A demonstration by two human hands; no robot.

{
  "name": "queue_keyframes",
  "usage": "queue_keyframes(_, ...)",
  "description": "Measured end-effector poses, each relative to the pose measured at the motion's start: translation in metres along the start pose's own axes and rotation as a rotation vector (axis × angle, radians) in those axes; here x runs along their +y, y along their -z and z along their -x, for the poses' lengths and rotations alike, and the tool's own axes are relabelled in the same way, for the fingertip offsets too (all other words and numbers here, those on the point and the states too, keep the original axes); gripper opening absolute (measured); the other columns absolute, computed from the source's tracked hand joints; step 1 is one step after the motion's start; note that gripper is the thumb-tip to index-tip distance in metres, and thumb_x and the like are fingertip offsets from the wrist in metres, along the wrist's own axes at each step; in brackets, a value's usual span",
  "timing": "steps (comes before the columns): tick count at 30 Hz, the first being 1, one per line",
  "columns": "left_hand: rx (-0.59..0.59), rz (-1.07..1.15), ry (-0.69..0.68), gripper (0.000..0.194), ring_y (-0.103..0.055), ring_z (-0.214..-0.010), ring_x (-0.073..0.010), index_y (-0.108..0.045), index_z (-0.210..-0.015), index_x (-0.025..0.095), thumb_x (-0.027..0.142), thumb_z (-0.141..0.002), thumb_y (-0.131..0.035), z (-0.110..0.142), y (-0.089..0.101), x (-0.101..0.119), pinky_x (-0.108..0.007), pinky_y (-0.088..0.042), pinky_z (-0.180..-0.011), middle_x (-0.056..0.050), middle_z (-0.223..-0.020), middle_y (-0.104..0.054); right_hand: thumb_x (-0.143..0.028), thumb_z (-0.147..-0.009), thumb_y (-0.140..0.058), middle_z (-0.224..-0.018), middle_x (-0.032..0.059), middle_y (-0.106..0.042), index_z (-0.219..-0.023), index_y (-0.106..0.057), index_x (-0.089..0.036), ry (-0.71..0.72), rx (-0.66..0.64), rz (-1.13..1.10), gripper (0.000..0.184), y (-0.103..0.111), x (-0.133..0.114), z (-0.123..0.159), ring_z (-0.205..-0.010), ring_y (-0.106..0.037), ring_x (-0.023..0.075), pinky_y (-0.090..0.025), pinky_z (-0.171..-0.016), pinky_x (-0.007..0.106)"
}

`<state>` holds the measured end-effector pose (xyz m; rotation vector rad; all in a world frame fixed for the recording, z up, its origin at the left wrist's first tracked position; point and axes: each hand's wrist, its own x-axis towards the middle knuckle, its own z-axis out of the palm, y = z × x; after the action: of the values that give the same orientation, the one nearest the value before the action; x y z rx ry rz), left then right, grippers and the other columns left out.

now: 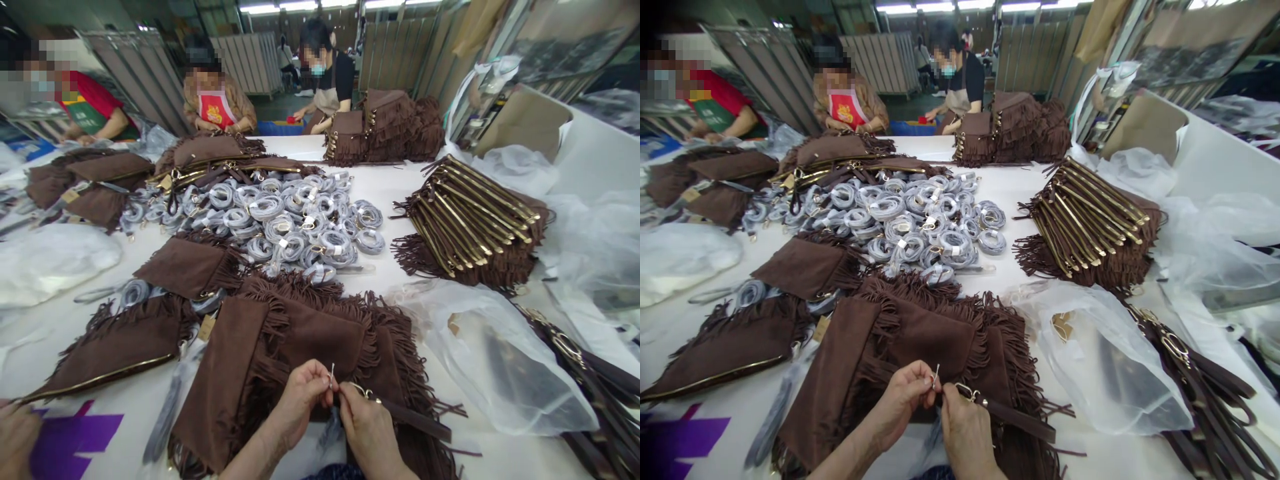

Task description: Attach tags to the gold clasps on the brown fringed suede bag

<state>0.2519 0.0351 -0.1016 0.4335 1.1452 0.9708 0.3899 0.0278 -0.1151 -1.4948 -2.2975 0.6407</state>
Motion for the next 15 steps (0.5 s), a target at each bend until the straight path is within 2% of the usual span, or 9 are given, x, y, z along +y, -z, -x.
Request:
queue_keyframes(7,0.027,-0.037,-0.011,0.017,-0.054,-0.052,-0.0075,-0.05,-0.068,0.012,0.026,-0.07,-0.06,-0.005,0.0,-0.001,-0.019,-0.035,-0.049,-0.007,-0.078,-0.066,-0.024,-0.096,-0.014,-0.052,0.0,-0.063,-0.083,-0.062,-0.017,0.05,0.135,0.015,0.05,-0.002,0.007,0.004,-0.041,-0.06,0.0144,-0.031,-0.042,0.027)
queue_keyframes(15,-0.009,-0.046,-0.019,0.02,-0.057,-0.048,-0.009,-0.045,-0.07,0.015,0.031,-0.072,-0.057,-0.011,-0.009,-0.002,-0.018,-0.035,-0.044,-0.007,-0.075,-0.067,-0.029,-0.097,-0.014,-0.05,-0.0001,-0.061,-0.081,-0.062,-0.015,0.055,0.205,0.039,0.052,-0.001,0.014,0.005,-0.039,-0.059,0.0139,-0.033,-0.041,0.025)
